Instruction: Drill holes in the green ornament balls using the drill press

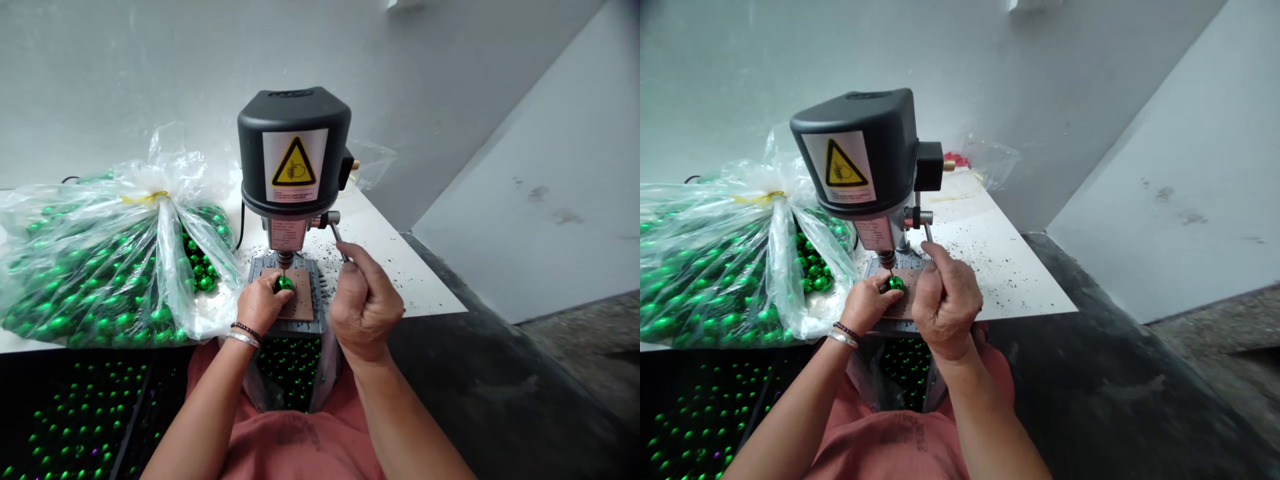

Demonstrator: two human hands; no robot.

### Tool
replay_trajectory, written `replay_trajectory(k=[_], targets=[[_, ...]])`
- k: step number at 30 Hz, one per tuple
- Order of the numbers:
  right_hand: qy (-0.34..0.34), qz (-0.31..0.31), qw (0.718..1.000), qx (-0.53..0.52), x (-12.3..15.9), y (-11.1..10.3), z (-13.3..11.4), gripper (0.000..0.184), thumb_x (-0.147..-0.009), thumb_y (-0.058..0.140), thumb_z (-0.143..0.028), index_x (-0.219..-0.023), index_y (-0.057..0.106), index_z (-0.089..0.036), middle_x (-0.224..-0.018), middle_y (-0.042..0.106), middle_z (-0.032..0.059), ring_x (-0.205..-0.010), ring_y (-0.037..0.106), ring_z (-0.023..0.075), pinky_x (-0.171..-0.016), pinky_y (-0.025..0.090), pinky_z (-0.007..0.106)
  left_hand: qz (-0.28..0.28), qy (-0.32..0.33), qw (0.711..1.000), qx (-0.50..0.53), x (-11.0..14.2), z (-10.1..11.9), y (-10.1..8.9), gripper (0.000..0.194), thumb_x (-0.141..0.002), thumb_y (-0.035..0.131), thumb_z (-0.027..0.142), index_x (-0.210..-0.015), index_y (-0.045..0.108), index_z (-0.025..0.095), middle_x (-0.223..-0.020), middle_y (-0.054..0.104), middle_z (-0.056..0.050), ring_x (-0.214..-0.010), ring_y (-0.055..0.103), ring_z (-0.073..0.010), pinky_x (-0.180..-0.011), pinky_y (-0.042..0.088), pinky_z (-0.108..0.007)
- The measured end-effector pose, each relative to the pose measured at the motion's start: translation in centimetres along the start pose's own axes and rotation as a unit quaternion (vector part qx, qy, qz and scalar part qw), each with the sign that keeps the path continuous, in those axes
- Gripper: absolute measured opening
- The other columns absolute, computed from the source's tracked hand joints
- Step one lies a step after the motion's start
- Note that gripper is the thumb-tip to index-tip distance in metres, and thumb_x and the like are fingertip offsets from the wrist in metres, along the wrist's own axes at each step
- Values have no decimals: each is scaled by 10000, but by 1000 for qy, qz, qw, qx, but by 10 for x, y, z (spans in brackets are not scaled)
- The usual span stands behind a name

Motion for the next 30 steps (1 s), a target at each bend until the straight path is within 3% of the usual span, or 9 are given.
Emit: replay_trajectory(k=[3, 7, 12, 18, 22, 24, 27, 29, 30], targets=[[-3, 16, 1000, -2, -8, -2, -3, 235, -794, 457, -130, -968, 607, -181, -790, 649, -1, -665, 581, 65, -575, 435, 190, 8, 5, 1000, 10, -1, -1, 2, 458, -739, 555, 423, -1156, 570, 233, -1073, 647, -77, -934, 592, -212, -782, 415, -288], [-27, 38, 999, 18, -44, -3, -15, 203, -830, 439, -225, -894, 621, -164, -738, 633, 15, -696, 589, 85, -624, 450, 220, 29, 13, 999, 40, 0, -3, 3, 416, -713, 582, 388, -1095, 601, 224, -989, 667, -61, -880, 596, -197, -747, 421, -279], [-36, 31, 999, 18, -80, 1, -22, 377, -888, 300, -347, -750, 595, -158, -638, 537, 12, -674, 556, 88, -659, 435, 263, 36, 19, 994, 105, 16, -6, -5, 367, -699, 595, 346, -1037, 617, 206, -900, 668, -32, -787, 593, -160, -707, 434, -259], [-11, 34, 999, -17, -80, 2, -23, 471, -894, 244, -395, -663, 571, -147, -540, 434, -17, -538, 446, 44, -584, 374, 229, -112, 109, 976, 154, 42, -4, -17, 380, -664, 635, 396, -998, 650, 217, -964, 670, -37, -879, 601, -189, -767, 438, -262], [-22, 50, 998, -27, -78, 2, -24, 440, -891, 283, -372, -681, 591, -137, -575, 491, -8, -553, 441, 37, -576, 360, 216, -104, 18, 956, 274, 41, -11, -21, 460, -662, 605, 517, -960, 649, 169, -927, 667, -65, -862, 596, -195, -750, 446, -272], [-31, 49, 998, -37, -78, 2, -23, 434, -888, 292, -370, -676, 590, -136, -585, 507, -5, -570, 459, 39, -587, 366, 216, -72, -66, 911, 400, 38, -16, -18, 477, -693, 529, 584, -878, 628, 155, -812, 645, -49, -748, 591, -159, -652, 457, -255], [-28, 36, 998, -45, -78, 2, -23, 420, -888, 294, -366, -657, 569, -148, -586, 510, -10, -603, 492, 47, -611, 377, 219, -54, -184, 779, 597, 35, -20, -11, 473, -704, 485, 617, -790, 548, 157, -696, 569, -11, -629, 561, -119, -554, 461, -244], [-19, 27, 998, -45, -78, 1, -22, 413, -888, 287, -373, -653, 552, -160, -593, 515, -14, -606, 491, 48, -610, 379, 220, -67, -202, 707, 674, 33, -17, -8, 333, -698, 584, 478, -755, 523, 156, -680, 553, 3, -638, 562, -107, -605, 492, -260], [-14, 27, 999, -45, -77, 1, -22, 412, -887, 284, -380, -651, 546, -166, -593, 515, -16, -599, 485, 48, -603, 378, 219, -71, -195, 690, 693, 33, -16, -8, 240, -681, 627, 360, -746, 525, 152, -677, 555, 7, -653, 566, -102, -659, 503, -273]])
Point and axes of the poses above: each hand's wrist, its own x-axis away from the middle knuckle, its own y-axis out of the palm, z = x × y, the point moved 4 cm from there along -x, towards the middle knuckle
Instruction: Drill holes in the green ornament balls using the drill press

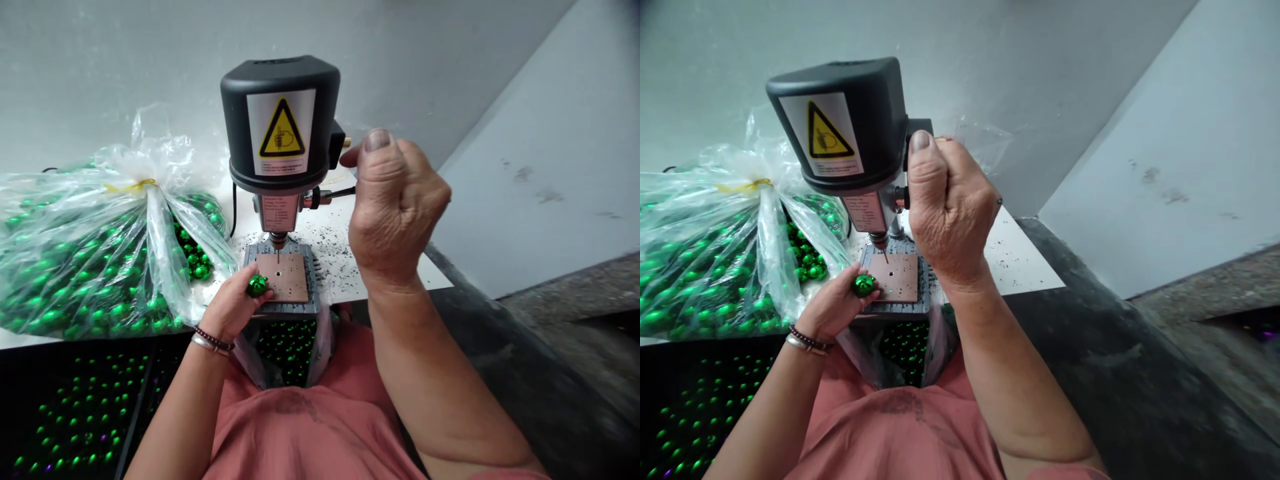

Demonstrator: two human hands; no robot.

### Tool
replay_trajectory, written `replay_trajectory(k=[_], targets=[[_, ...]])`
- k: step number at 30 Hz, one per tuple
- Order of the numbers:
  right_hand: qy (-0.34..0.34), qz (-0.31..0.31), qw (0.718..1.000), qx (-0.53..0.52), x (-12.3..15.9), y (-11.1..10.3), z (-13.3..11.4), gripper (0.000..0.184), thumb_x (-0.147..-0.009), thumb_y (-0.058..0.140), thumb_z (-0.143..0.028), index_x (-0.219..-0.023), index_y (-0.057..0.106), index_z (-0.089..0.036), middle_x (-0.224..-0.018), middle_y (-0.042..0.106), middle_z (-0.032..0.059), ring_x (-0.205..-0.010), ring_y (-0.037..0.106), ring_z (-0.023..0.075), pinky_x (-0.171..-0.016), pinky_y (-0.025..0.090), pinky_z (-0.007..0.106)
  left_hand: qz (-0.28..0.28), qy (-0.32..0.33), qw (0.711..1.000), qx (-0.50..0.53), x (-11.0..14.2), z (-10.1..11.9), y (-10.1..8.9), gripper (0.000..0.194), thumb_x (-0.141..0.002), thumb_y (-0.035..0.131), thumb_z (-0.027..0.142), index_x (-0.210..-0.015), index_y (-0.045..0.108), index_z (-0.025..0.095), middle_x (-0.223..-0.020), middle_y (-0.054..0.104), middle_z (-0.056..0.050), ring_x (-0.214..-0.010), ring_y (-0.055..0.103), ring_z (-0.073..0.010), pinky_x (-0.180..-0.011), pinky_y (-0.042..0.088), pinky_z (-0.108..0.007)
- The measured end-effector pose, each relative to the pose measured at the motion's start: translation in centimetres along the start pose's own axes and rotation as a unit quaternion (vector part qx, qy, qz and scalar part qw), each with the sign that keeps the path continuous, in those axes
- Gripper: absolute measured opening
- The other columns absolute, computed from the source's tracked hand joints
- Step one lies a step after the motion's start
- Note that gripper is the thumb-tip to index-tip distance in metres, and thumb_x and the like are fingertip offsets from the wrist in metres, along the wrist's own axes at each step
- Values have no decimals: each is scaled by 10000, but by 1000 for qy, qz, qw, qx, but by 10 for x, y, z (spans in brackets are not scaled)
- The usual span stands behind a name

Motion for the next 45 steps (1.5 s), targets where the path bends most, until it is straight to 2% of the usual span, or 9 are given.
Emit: replay_trajectory(k=[3, 8, 14, 18, 23, 31, 36, 40, 45], targets=[[10, 2, 1000, -3, 0, 0, 0, 408, -885, 285, -381, -646, 540, -170, -586, 507, -20, -585, 465, 46, -588, 375, 214, -22, 6, 1000, 8, 1, 1, 1, 214, -602, 611, 85, -800, 552, 141, -689, 585, 6, -698, 588, -101, -799, 493, -307], [29, -1, 1000, 0, 0, 0, 1, 370, -868, 336, -378, -648, 542, -163, -578, 481, -25, -546, 415, 33, -588, 377, 204, -37, 60, 988, -136, -4, 0, -1, 291, -668, 607, 205, -949, 578, 134, -889, 640, -47, -817, 608, -141, -835, 483, -332], [42, -17, 999, 13, 1, 0, 0, 408, -870, 286, -437, -674, 522, -169, -602, 485, -21, -600, 497, 47, -612, 412, 213, 38, 176, 854, -487, -20, 6, 2, 397, -731, 557, 286, -1097, 562, 133, -1035, 646, -89, -930, 594, -188, -838, 460, -325], [39, -19, 999, 5, 1, -2, -2, 348, -873, 336, -367, -677, 533, -157, -598, 488, -27, -584, 495, 39, -600, 410, 203, 44, 186, 785, -589, -20, 11, 13, 363, -745, 540, 264, -1078, 579, 125, -1033, 652, -101, -944, 592, -201, -816, 452, -306], [21, -33, 999, 28, 1, -3, -2, 384, -884, 278, -389, -679, 512, -165, -577, 456, -31, -582, 486, 41, -603, 409, 212, 27, 200, 741, -640, -18, 13, 23, 359, -757, 522, 281, -1089, 591, 162, -998, 665, -79, -916, 600, -205, -804, 445, -310], [16, -43, 999, 16, -18, 1, 2, 399, -849, 369, -375, -577, 559, -152, -500, 414, -27, -507, 368, 43, -540, 334, 225, 5, 235, 730, -642, -34, 7, 26, 408, -732, 566, 301, -1114, 588, 158, -1112, 624, -90, -1025, 564, -198, -909, 406, -309], [34, -63, 997, 32, -28, 6, 4, 364, -857, 373, -350, -589, 550, -178, -510, 413, -28, -541, 415, 56, -559, 343, 226, -2, 240, 735, -634, -40, 5, 23, 414, -706, 596, 316, -1089, 605, 159, -1111, 620, -84, -1013, 564, -186, -917, 403, -300], [32, -52, 998, 11, -20, 1, 1, 378, -851, 386, -367, -587, 561, -162, -482, 372, -32, -498, 373, 49, -514, 337, 215, -5, 239, 748, -619, -41, 6, 21, 390, -691, 609, 321, -1046, 625, 161, -1067, 633, -71, -993, 564, -180, -912, 404, -303], [-8, -39, 998, 43, 8, -10, 1, 295, -853, 376, -304, -763, 628, -179, -571, 525, -14, -495, 432, 50, -511, 383, 215, -12, 244, 756, -608, -40, 5, 22, 333, -690, 609, 305, -998, 642, 183, -1037, 641, -46, -981, 561, -174, -907, 405, -303]])
Point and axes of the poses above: each hand's wrist, its own x-axis away from the middle knuckle, its own y-axis out of the palm, z = x × y, the point moved 4 cm from there along -x, towards the middle knuckle
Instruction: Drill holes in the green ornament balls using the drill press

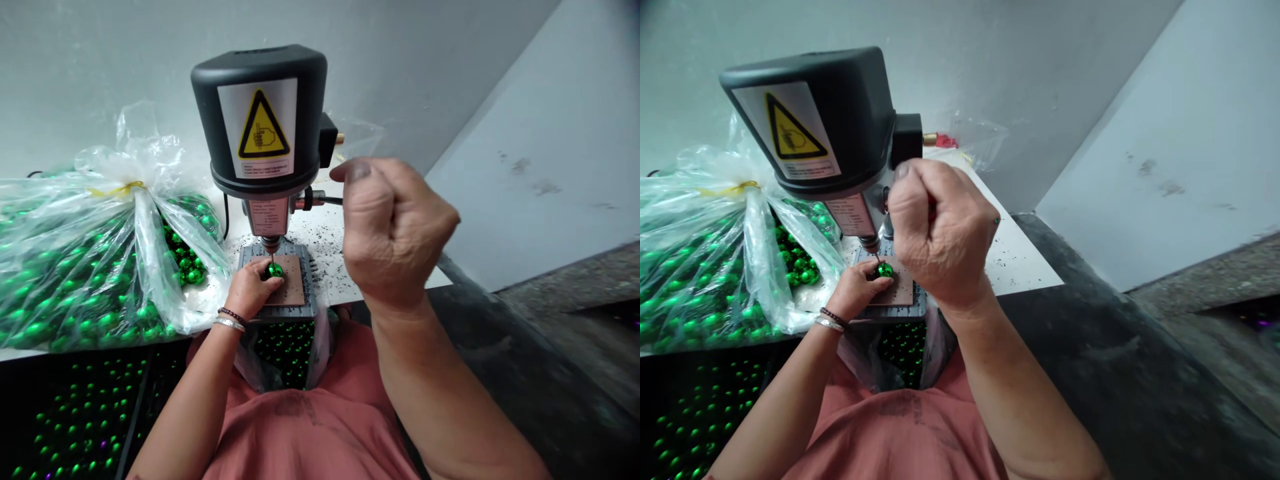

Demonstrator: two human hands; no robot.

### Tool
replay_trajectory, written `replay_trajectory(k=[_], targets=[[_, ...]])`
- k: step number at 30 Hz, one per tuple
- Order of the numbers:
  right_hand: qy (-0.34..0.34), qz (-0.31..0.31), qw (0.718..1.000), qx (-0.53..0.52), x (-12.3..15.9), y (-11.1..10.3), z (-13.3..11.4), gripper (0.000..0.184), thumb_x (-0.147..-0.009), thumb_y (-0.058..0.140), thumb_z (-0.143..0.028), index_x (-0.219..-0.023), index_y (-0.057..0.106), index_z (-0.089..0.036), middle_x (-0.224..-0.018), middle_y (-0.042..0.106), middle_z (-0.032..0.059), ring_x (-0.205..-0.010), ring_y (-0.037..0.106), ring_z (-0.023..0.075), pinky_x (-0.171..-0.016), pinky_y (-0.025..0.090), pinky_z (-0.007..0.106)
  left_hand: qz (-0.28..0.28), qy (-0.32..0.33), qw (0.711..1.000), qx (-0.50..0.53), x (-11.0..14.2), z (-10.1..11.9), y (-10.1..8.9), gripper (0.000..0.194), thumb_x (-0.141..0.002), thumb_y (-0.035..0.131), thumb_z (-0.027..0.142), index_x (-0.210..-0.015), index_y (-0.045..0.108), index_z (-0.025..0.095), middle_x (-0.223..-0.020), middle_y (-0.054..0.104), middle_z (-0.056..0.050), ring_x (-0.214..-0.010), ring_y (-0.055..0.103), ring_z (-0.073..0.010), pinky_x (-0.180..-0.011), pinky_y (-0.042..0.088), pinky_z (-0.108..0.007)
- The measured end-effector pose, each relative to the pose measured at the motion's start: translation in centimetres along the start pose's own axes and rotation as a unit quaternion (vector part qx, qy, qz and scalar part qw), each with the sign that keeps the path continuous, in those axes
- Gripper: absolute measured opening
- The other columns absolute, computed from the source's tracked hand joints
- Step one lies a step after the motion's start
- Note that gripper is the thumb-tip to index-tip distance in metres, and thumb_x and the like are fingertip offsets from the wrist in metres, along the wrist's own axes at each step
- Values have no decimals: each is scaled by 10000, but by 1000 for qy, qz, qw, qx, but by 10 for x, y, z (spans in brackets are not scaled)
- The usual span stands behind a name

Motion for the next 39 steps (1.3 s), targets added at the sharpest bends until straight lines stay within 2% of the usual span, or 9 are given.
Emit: replay_trajectory(k=[5, 9, 13, 18, 25, 29, 34, 37, 39], targets=[[-47, 9, 999, 10, 24, -1, 4, 270, -836, 382, -213, -973, 610, -165, -718, 625, 19, -547, 512, 73, -515, 414, 235, 3, 0, 1000, 2, 2, 0, 0, 327, -700, 603, 308, -1001, 640, 188, -1019, 644, -45, -979, 562, -180, -914, 402, -311], [-33, -1, 998, 52, 32, 1, 8, 289, -844, 359, -239, -1027, 582, -229, -839, 655, 26, -570, 526, 98, -510, 402, 259, 5, -3, 1000, -6, 3, -1, 1, 344, -707, 598, 328, -1015, 634, 179, -1049, 633, -60, -998, 560, -185, -927, 397, -315], [-58, 10, 998, 37, 35, 2, 8, 276, -829, 375, -197, -1013, 580, -214, -779, 650, 12, -535, 497, 84, -499, 386, 252, 13, -3, 1000, -12, 3, -3, 2, 408, -710, 601, 327, -1083, 608, 165, -1118, 603, -85, -1042, 545, -191, -944, 387, -304], [-90, 37, 995, 30, 40, 2, 10, 289, -797, 391, -157, -1006, 585, -206, -807, 645, -6, -572, 494, 71, -555, 412, 239, 16, -6, 1000, -13, 4, -4, 3, 416, -715, 598, 333, -1096, 601, 167, -1137, 589, -89, -1044, 544, -189, -949, 385, -307], [-81, 55, 995, 29, 47, 4, 13, 317, -790, 377, -155, -1021, 583, -226, -810, 633, 2, -593, 500, 86, -590, 420, 250, 21, 3, 1000, -13, 4, -5, 3, 397, -720, 598, 335, -1089, 603, 191, -1144, 591, -76, -1040, 548, -190, -941, 390, -316], [-82, 68, 994, 18, 51, 5, 13, 330, -787, 374, -139, -1041, 571, -217, -812, 623, 8, -607, 496, 87, -585, 414, 244, 22, -2, 1000, -9, 4, -5, 4, 424, -721, 596, 326, -1109, 592, 153, -1150, 588, -90, -1051, 544, -186, -943, 388, -294], [-63, 34, 997, -9, 65, 8, 19, 316, -779, 380, -111, -1006, 590, -175, -729, 586, 10, -585, 464, 77, -569, 405, 226, 23, -6, 1000, 0, 4, -7, 5, 422, -713, 605, 324, -1105, 594, 166, -1150, 596, -82, -1053, 543, -183, -938, 389, -291], [-61, 43, 997, -6, 60, 6, 17, 303, -803, 358, -130, -985, 597, -174, -746, 594, 12, -595, 472, 70, -582, 410, 218, 24, -11, 1000, -7, 4, -8, 5, 424, -710, 605, 343, -1101, 597, 179, -1101, 623, -79, -1010, 564, -194, -902, 413, -305], [-65, 55, 996, 4, 44, 6, 11, 305, -827, 339, -158, -973, 605, -187, -714, 589, 3, -594, 482, 65, -613, 423, 218, 27, -13, 999, -11, 5, -7, 4, 404, -707, 604, 345, -1081, 607, 192, -1022, 652, -67, -939, 588, -195, -854, 436, -313]])
Point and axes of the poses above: each hand's wrist, its own x-axis away from the middle knuckle, its own y-axis out of the palm, z = x × y, the point moved 4 cm from there along -x, towards the middle knuckle
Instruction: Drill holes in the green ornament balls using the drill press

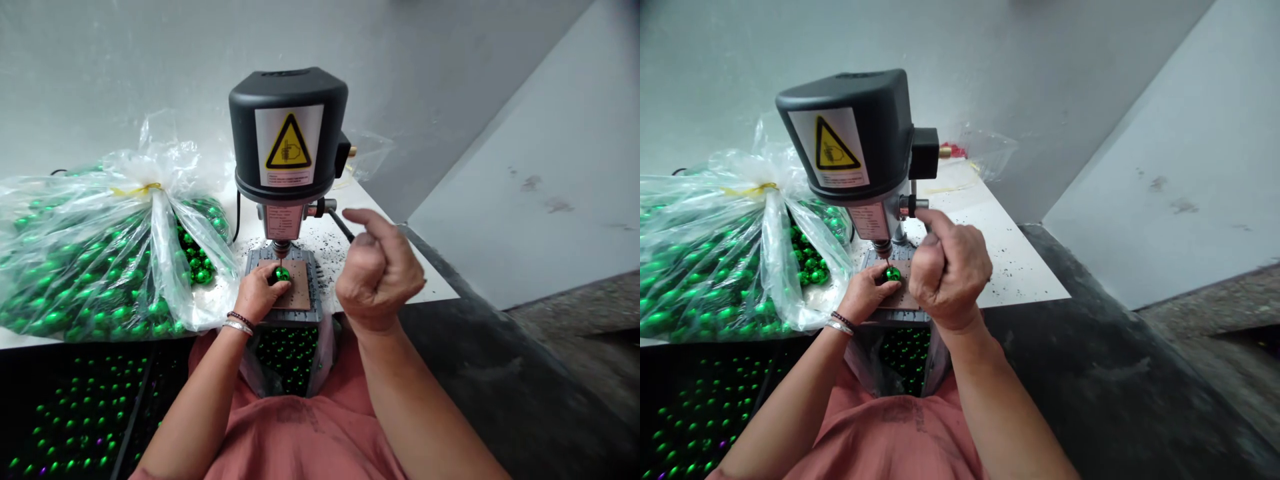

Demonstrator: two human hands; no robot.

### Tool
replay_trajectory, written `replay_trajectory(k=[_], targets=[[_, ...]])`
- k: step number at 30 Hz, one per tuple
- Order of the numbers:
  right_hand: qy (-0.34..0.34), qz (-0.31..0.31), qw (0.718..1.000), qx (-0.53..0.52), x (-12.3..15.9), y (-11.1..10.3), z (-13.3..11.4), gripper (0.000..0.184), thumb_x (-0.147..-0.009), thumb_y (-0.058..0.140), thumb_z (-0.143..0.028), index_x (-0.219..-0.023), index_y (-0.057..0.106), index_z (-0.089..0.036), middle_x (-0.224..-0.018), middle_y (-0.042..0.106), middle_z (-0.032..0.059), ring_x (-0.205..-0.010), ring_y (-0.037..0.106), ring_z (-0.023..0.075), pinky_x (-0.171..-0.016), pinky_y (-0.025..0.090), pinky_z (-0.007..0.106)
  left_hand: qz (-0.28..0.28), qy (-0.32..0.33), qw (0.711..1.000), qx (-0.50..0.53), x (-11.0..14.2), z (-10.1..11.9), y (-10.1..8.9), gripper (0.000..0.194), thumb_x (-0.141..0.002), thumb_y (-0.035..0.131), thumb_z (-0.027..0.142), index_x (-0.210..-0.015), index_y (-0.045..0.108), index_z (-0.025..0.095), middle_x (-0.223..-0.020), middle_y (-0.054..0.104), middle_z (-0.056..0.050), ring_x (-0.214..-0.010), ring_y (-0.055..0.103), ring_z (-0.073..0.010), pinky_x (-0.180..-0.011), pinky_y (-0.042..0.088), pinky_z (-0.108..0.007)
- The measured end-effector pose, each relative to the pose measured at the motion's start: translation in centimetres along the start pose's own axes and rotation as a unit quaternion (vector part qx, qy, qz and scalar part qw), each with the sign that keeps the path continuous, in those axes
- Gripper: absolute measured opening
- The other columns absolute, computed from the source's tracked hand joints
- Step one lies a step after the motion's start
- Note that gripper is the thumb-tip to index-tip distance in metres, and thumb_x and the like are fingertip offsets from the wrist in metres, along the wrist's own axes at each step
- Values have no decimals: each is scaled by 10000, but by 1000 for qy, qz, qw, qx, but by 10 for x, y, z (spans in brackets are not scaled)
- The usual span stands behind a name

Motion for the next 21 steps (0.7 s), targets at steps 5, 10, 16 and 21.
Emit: replay_trajectory(k=[5, 10, 16, 21], targets=[[70, -4, 997, -40, -55, 10, -4, 312, -829, 354, -189, -888, 655, -132, -558, 518, -12, -545, 494, 48, -631, 431, 210, 13, -17, 1000, 1, 7, 4, -5, 360, -689, 611, 317, -1025, 625, 191, -931, 662, -53, -838, 598, -186, -770, 459, -300], [107, -28, 993, -45, -74, 16, -4, 317, -807, 365, -158, -828, 676, -104, -552, 522, -14, -522, 458, 29, -567, 364, 185, -48, 39, 998, 18, 33, 12, -22, 413, -703, 594, 319, -1091, 594, 179, -1007, 643, -66, -904, 586, -184, -825, 442, -286], [100, -23, 993, -63, -67, 16, -4, 325, -811, 359, -167, -843, 671, -80, -613, 569, 7, -535, 460, 23, -559, 350, 180, -242, 100, 965, 5, 63, 16, -31, 477, -687, 608, 346, -1141, 581, 204, -1016, 647, -57, -839, 599, -176, -753, 461, -267], [104, -27, 992, -70, -66, 16, -4, 327, -820, 360, -179, -849, 669, -78, -662, 605, 25, -576, 506, 30, -596, 376, 186, -38, -14, 997, 62, 42, -5, -58, 378, -766, 507, 365, -1076, 614, 178, -973, 662, -52, -818, 601, -159, -767, 468, -266]])
Point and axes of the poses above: each hand's wrist, its own x-axis away from the middle knuckle, its own y-axis out of the palm, z = x × y, the point moved 4 cm from there along -x, towards the middle knuckle
